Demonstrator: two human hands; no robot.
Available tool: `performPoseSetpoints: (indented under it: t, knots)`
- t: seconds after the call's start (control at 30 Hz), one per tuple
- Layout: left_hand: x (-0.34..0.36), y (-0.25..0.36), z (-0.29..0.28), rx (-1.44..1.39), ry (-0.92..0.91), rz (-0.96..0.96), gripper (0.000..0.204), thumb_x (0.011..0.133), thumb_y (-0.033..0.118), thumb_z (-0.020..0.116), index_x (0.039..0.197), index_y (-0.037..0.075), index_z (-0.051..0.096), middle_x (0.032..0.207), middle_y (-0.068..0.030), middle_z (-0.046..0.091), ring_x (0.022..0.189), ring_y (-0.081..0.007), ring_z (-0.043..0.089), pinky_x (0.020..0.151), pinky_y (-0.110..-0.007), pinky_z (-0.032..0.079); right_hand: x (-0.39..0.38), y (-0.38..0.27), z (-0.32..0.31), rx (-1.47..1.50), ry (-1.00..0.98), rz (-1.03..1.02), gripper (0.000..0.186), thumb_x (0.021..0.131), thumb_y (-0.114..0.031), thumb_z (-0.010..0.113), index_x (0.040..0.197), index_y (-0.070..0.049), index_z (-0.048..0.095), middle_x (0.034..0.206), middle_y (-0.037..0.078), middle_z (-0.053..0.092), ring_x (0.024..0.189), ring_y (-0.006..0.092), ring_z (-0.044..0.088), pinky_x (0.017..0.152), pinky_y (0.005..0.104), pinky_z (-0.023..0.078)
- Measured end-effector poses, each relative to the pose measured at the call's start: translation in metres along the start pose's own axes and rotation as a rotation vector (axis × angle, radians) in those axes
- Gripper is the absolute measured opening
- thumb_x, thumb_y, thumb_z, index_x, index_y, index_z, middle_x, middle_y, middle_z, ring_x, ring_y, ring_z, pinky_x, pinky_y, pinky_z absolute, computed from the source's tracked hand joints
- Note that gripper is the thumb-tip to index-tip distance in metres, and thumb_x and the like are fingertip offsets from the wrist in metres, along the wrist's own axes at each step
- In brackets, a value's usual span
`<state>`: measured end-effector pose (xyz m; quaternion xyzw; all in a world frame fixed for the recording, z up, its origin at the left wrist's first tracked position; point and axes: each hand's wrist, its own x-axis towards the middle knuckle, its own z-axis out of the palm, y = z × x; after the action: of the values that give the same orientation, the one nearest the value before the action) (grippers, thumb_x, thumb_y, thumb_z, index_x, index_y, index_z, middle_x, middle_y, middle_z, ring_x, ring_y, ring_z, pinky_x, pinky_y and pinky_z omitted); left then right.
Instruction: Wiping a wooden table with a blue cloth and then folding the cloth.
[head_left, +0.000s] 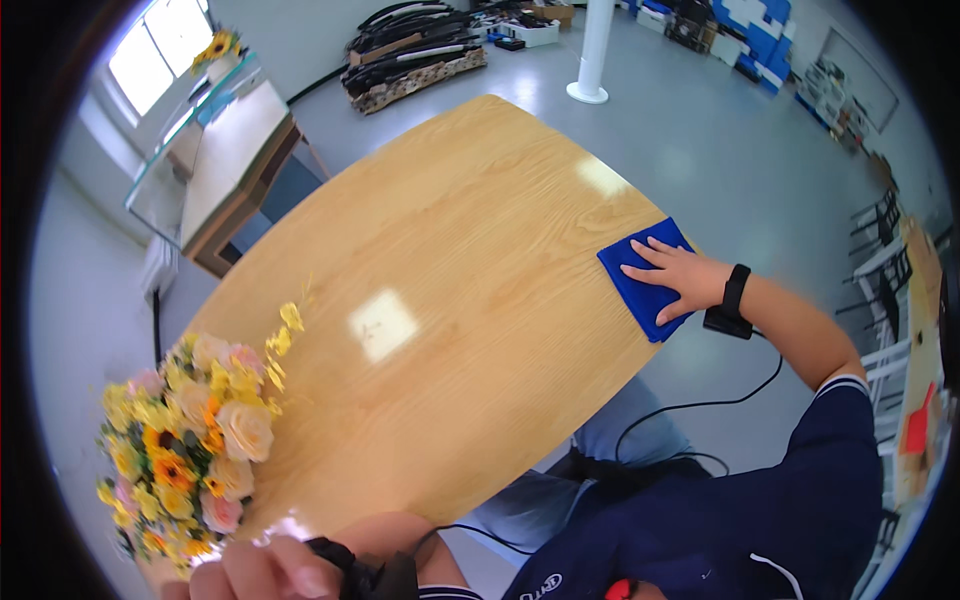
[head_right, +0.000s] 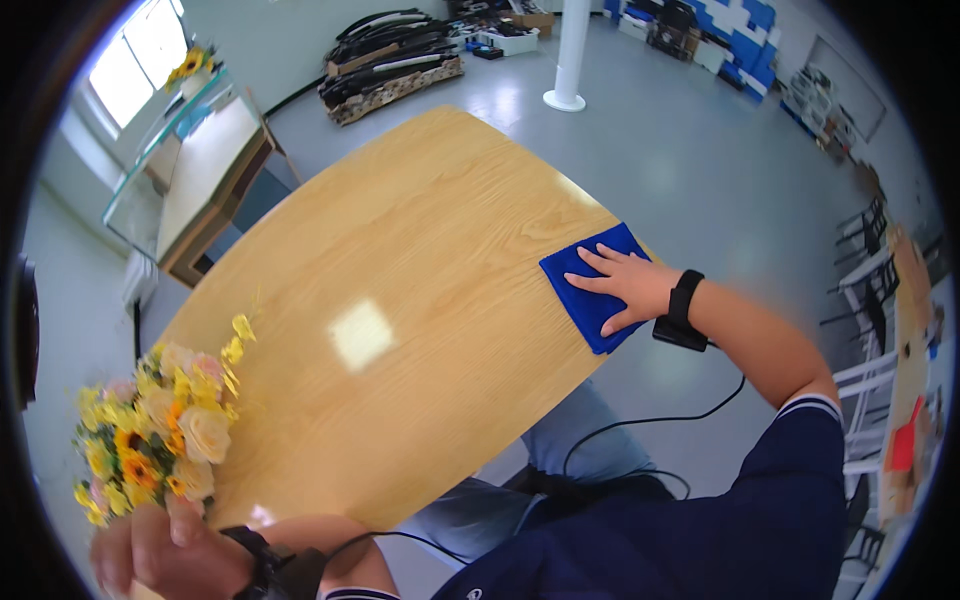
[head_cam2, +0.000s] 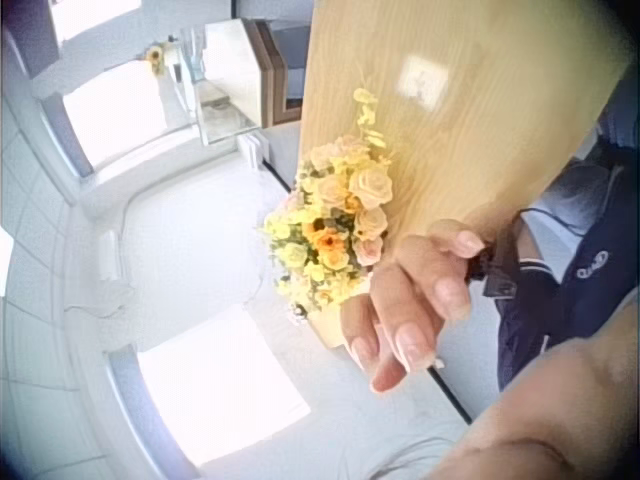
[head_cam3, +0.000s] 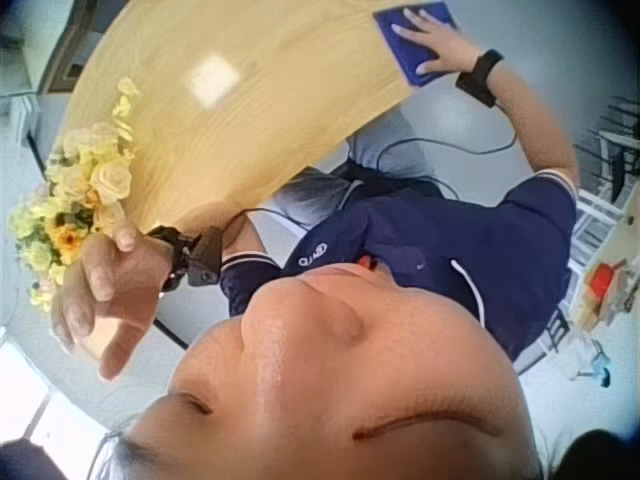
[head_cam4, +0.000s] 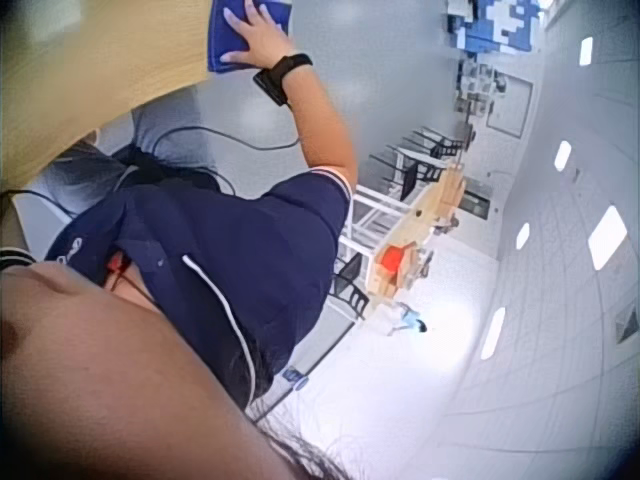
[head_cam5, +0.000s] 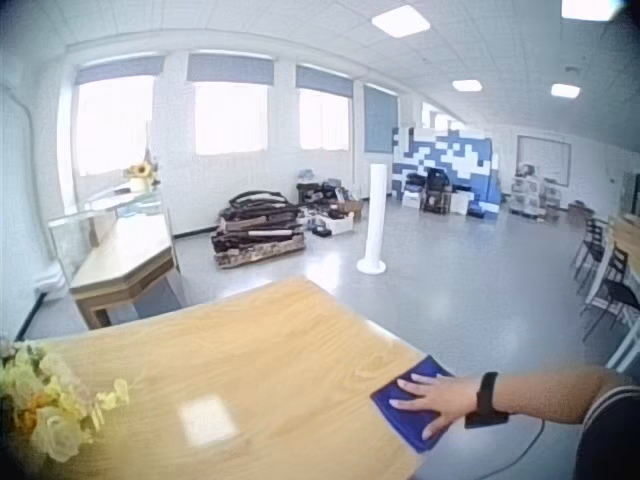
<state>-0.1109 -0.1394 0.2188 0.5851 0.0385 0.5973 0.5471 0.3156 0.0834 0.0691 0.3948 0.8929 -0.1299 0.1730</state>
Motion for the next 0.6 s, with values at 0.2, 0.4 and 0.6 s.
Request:
performPoseSetpoints:
  t: [0.2, 0.4, 0.6]
  knots:
    - [0.002, 0.000, -0.004, -0.263, -0.191, -0.119, 0.029, 0.088, 0.021, 0.063, 0.114, 0.013, 0.052, 0.117, 0.0044, 0.062, 0.119, -0.0160, 0.045, 0.100, -0.043, 0.031, 0.004, -0.006, -0.004, -0.074, 0.000, -0.015, 0.095, 0.069, -0.047, 0.075, 0.146, -0.023, 0.025, 0.151, 0.021, 0.015, 0.136, 0.0468, 0.020, 0.105, 0.0533, 0.030]
    - [-0.010, 0.010, -0.004, -0.219, -0.234, 0.193, 0.018, 0.091, 0.017, 0.054, 0.107, 0.012, 0.055, 0.114, 0.0025, 0.063, 0.112, -0.0156, 0.052, 0.090, -0.038, 0.038, 0.005, -0.008, -0.007, -0.079, 0.005, -0.025, 0.092, 0.071, -0.049, 0.073, 0.145, -0.022, 0.026, 0.151, 0.021, 0.016, 0.135, 0.0467, 0.021, 0.107, 0.0492, 0.030]
    - [-0.041, 0.012, -0.013, -0.164, -0.270, 0.439, 0.016, 0.093, 0.014, 0.045, 0.100, 0.011, 0.059, 0.110, 0.0006, 0.065, 0.106, -0.0152, 0.058, 0.081, -0.034, 0.044, 0.007, -0.010, -0.005, -0.084, 0.005, -0.026, 0.093, 0.070, -0.049, 0.074, 0.145, -0.023, 0.026, 0.151, 0.021, 0.016, 0.135, 0.0473, 0.020, 0.107, 0.0491, 0.030]
